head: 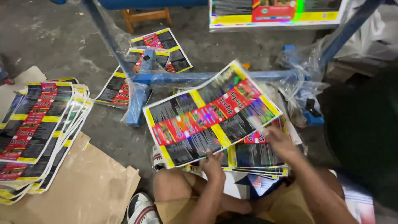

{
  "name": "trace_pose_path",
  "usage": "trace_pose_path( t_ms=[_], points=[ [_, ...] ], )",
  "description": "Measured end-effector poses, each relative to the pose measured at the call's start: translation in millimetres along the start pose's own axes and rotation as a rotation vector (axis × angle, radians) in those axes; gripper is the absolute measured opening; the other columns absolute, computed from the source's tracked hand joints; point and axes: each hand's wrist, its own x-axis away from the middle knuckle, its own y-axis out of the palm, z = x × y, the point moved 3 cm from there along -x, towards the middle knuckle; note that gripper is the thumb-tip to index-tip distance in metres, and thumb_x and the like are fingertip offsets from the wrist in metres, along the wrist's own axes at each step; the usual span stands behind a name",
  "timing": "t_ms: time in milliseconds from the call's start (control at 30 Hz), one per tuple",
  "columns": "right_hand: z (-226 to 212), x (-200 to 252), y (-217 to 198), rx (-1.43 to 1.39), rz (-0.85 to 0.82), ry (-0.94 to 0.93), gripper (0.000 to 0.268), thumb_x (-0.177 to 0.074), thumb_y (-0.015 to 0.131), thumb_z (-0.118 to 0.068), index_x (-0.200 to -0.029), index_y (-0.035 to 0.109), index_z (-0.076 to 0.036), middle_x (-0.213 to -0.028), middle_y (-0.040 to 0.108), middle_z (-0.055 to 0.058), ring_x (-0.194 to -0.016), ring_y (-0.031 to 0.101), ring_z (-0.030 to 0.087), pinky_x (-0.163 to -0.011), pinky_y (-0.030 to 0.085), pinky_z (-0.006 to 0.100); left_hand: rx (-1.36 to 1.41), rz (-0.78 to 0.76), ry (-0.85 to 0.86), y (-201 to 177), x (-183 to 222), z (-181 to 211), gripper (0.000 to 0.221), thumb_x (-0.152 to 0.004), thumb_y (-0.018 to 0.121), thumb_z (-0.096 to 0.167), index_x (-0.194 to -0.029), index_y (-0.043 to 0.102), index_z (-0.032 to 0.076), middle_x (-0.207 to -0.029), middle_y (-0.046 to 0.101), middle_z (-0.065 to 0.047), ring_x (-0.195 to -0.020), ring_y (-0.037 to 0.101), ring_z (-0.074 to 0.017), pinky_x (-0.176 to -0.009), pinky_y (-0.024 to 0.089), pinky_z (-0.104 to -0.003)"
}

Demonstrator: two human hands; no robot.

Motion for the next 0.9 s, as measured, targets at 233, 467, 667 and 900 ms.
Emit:
trace_pose_path(
  t_ms=[233,467,667,900],
  points=[
    [46,30,62,0.789,0.131,-0.146,0.013,-0.088,0.059,-0.022,-0.094,0.059,-0.01,-0.097,0.065,0.015,-0.1,0.062,0.038,-0.085,0.049,0.056,-0.291,-0.063,-0.024,-60,-45,-73,0.027,-0.1,0.065,0.017,-0.102,0.057,-0.008,-0.083,0.062,-0.019,-0.063,0.065,-0.0278,-0.056,0.061,-0.04],
    [76,47,75,0.899,0.041,-0.035,0.02,-0.083,0.056,-0.021,-0.101,0.057,-0.011,-0.106,0.068,0.012,-0.108,0.063,0.036,-0.09,0.047,0.061,-0.372,-0.093,-0.511,-85,-62,-74,0.033,-0.096,0.061,0.023,-0.116,0.053,-0.002,-0.095,0.069,-0.023,-0.079,0.076,-0.0369,-0.063,0.065,-0.047],
    [85,44,74,0.955,-0.093,0.167,0.024,-0.085,0.057,-0.024,-0.107,0.054,-0.014,-0.104,0.071,0.008,-0.105,0.069,0.035,-0.09,0.05,0.059,-1.212,-0.823,-0.741,-17,-4,1,0.059,-0.106,0.069,0.058,-0.105,0.067,-0.001,-0.105,0.075,-0.027,-0.092,0.069,-0.0344,-0.07,0.051,-0.041],
    [122,50,55,0.384,0.092,0.077,0.02,-0.099,0.059,-0.033,-0.105,0.06,-0.013,-0.084,0.072,0.019,-0.089,0.069,0.039,-0.075,0.053,0.05,-1.009,-0.456,1.105,337,-21,239,0.067,-0.085,0.078,0.051,-0.121,0.053,0.001,-0.101,0.068,-0.02,-0.09,0.068,-0.042,-0.075,0.053,-0.05]
  ],
)
